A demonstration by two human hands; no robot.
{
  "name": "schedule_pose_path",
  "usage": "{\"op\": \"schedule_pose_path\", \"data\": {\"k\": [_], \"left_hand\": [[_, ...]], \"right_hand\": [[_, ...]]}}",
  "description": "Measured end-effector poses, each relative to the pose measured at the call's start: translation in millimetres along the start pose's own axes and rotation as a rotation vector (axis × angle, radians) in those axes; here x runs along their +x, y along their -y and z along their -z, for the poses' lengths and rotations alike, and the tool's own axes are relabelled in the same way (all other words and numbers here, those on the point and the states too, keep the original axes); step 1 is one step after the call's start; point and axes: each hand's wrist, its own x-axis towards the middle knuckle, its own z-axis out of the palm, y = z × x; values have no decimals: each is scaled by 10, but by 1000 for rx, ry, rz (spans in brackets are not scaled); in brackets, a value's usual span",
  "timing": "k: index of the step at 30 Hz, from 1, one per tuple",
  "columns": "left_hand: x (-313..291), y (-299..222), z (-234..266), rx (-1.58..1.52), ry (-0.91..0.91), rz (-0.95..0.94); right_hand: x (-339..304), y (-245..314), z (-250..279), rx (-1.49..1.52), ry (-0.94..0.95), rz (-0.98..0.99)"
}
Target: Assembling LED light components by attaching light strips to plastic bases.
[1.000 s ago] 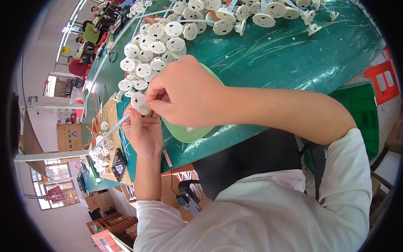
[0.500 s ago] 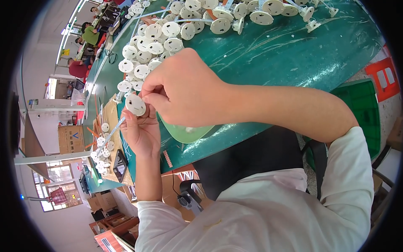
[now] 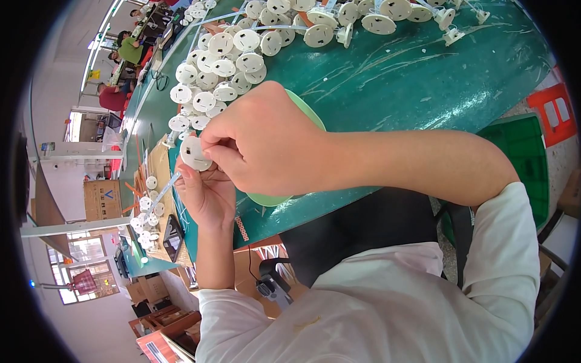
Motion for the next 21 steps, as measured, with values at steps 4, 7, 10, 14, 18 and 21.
{"op": "schedule_pose_path", "data": {"k": [4, 7, 10, 14, 18, 21], "left_hand": [[-15, -6, -5, -24, 5, 15], [-18, 4, -20, 29, 9, -7], [-28, 36, 1, 40, 31, -1], [-9, 66, 1, 91, 83, -74], [18, -11, -3, 27, 43, -31], [37, -45, 3, 25, 28, -59]], "right_hand": [[-10, -20, -26, -52, -16, 53], [-27, -34, -61, -117, -81, 189], [-43, -25, -45, -205, -36, 270], [-55, -6, -53, -218, -19, 274], [-35, -44, -96, -147, -82, 272], [-7, -37, -52, -119, -53, 253]]}}
